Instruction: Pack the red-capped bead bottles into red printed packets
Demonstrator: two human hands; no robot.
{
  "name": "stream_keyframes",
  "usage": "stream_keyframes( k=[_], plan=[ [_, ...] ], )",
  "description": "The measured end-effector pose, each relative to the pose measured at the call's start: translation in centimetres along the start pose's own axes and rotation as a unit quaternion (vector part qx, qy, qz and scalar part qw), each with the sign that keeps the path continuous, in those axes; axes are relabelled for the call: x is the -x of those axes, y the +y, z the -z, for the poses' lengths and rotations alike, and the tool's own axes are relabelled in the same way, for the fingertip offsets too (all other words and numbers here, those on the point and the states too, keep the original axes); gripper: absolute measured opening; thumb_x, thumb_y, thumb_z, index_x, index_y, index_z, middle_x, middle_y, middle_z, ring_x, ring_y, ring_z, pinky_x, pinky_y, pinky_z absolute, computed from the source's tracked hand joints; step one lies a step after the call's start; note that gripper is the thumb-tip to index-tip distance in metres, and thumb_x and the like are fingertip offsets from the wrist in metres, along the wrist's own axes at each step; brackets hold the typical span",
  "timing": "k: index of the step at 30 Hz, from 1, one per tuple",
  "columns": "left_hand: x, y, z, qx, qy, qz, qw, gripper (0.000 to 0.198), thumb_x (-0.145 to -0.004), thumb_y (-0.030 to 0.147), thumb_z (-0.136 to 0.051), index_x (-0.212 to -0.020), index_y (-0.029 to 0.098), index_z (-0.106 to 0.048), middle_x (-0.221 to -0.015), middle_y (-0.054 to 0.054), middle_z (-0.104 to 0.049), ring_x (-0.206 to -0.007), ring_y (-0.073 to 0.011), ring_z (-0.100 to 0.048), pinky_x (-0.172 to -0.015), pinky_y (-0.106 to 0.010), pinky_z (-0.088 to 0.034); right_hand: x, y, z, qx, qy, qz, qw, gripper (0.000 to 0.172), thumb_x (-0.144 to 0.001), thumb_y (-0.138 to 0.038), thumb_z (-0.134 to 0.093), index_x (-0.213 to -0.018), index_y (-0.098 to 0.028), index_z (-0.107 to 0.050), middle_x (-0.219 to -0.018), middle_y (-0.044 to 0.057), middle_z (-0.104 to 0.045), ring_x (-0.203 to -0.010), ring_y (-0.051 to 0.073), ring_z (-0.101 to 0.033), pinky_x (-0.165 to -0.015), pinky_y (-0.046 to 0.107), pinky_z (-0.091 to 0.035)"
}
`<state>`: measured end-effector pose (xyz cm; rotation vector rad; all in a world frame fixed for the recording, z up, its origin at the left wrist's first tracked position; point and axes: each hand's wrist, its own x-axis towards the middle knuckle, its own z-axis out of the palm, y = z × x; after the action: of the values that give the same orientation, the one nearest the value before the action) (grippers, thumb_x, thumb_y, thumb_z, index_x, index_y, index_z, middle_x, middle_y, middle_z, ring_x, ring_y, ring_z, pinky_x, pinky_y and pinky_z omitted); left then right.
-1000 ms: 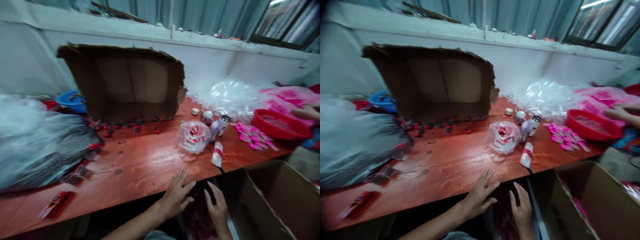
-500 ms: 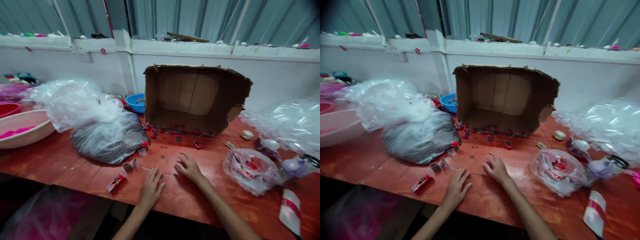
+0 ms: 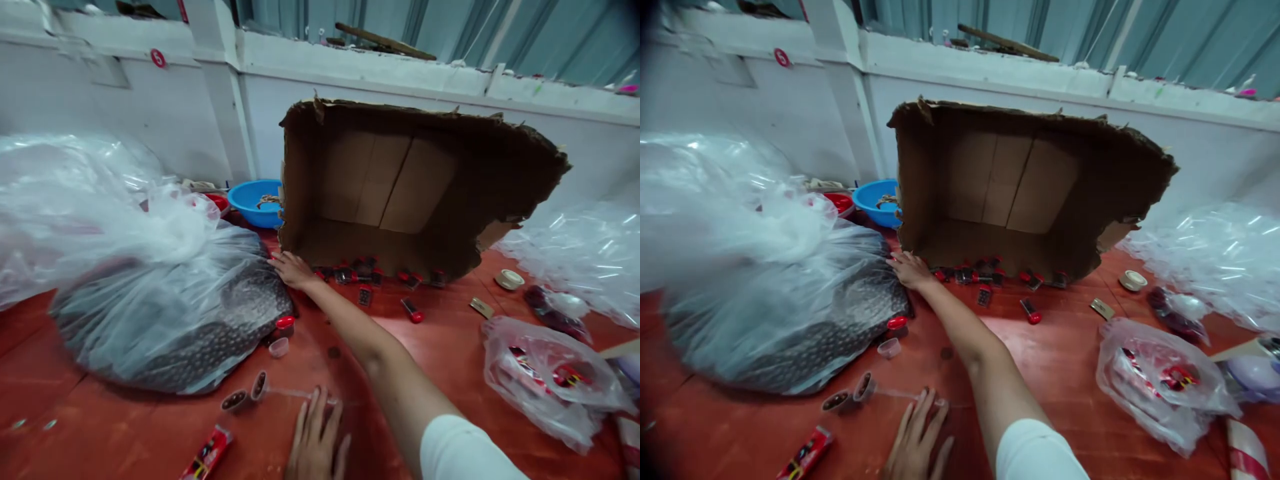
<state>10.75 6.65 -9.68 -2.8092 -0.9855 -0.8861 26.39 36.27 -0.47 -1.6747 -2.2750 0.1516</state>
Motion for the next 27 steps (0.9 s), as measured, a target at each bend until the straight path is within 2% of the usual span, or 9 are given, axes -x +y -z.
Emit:
stream_keyframes(
  k=[3, 6, 11, 16, 21, 27],
  plan=[
    [0.4, 0.2, -1.1, 0.002, 0.020, 0.027, 0.999, 0.048, -0.079, 0.022, -0.056, -0.127, 0.024, -0.055, -0.130, -0.012, -0.057, -0.124, -0.0273, -0.049, -0.095, -0.041, -0.047, -1.5, 0.8, -1.1, 0.017, -0.023, 0.026, 0.999, 0.043, -0.097, -0.036, -0.034, -0.139, -0.028, -0.037, -0.146, -0.001, -0.039, -0.134, 0.020, -0.028, -0.107, 0.038, -0.026],
    [0.5, 0.6, -1.6, 0.013, 0.022, 0.053, 0.998, 0.046, -0.079, 0.020, -0.054, -0.125, 0.024, -0.056, -0.130, -0.013, -0.057, -0.124, -0.0280, -0.049, -0.095, -0.043, -0.046, -1.1, 1.7, -1.5, 0.026, -0.027, 0.020, 0.999, 0.042, -0.097, -0.038, -0.033, -0.136, -0.026, -0.042, -0.142, 0.001, -0.044, -0.129, 0.021, -0.035, -0.105, 0.040, -0.027],
    [0.0, 0.4, -0.6, 0.015, -0.001, 0.035, 0.999, 0.048, -0.080, 0.023, -0.054, -0.128, 0.024, -0.054, -0.131, -0.012, -0.056, -0.123, -0.0268, -0.049, -0.094, -0.042, -0.048, 0.6, 2.5, -1.4, 0.040, -0.013, 0.014, 0.999, 0.038, -0.095, -0.040, -0.037, -0.131, -0.032, -0.045, -0.143, -0.003, -0.043, -0.125, 0.023, -0.035, -0.104, 0.047, -0.025],
    [-0.3, -0.2, 0.5, -0.012, -0.028, -0.011, 0.999, 0.048, -0.082, 0.029, -0.055, -0.129, 0.021, -0.053, -0.133, -0.013, -0.054, -0.123, -0.0272, -0.049, -0.091, -0.039, -0.050, 1.7, 1.9, -1.5, 0.064, -0.005, 0.010, 0.998, 0.037, -0.094, -0.036, -0.038, -0.130, -0.030, -0.045, -0.142, -0.002, -0.043, -0.124, 0.023, -0.034, -0.103, 0.048, -0.025],
    [-0.5, 0.0, 0.9, -0.029, -0.016, -0.009, 0.999, 0.048, -0.082, 0.029, -0.056, -0.130, 0.021, -0.052, -0.135, -0.011, -0.052, -0.123, -0.0258, -0.049, -0.092, -0.038, -0.050, 2.0, 1.4, -1.3, 0.069, -0.010, 0.008, 0.998, 0.038, -0.093, -0.034, -0.041, -0.131, -0.034, -0.045, -0.140, -0.002, -0.044, -0.125, 0.022, -0.034, -0.103, 0.047, -0.026],
    [-0.7, 0.3, 1.6, -0.052, -0.024, -0.009, 0.998, 0.048, -0.082, 0.027, -0.055, -0.129, 0.021, -0.052, -0.136, -0.011, -0.051, -0.125, -0.0251, -0.047, -0.092, -0.037, -0.049, 2.6, 1.4, -1.2, 0.065, -0.025, 0.004, 0.998, 0.042, -0.091, -0.034, -0.042, -0.134, -0.035, -0.042, -0.146, -0.001, -0.038, -0.130, 0.025, -0.031, -0.104, 0.051, -0.026]
  ],
)
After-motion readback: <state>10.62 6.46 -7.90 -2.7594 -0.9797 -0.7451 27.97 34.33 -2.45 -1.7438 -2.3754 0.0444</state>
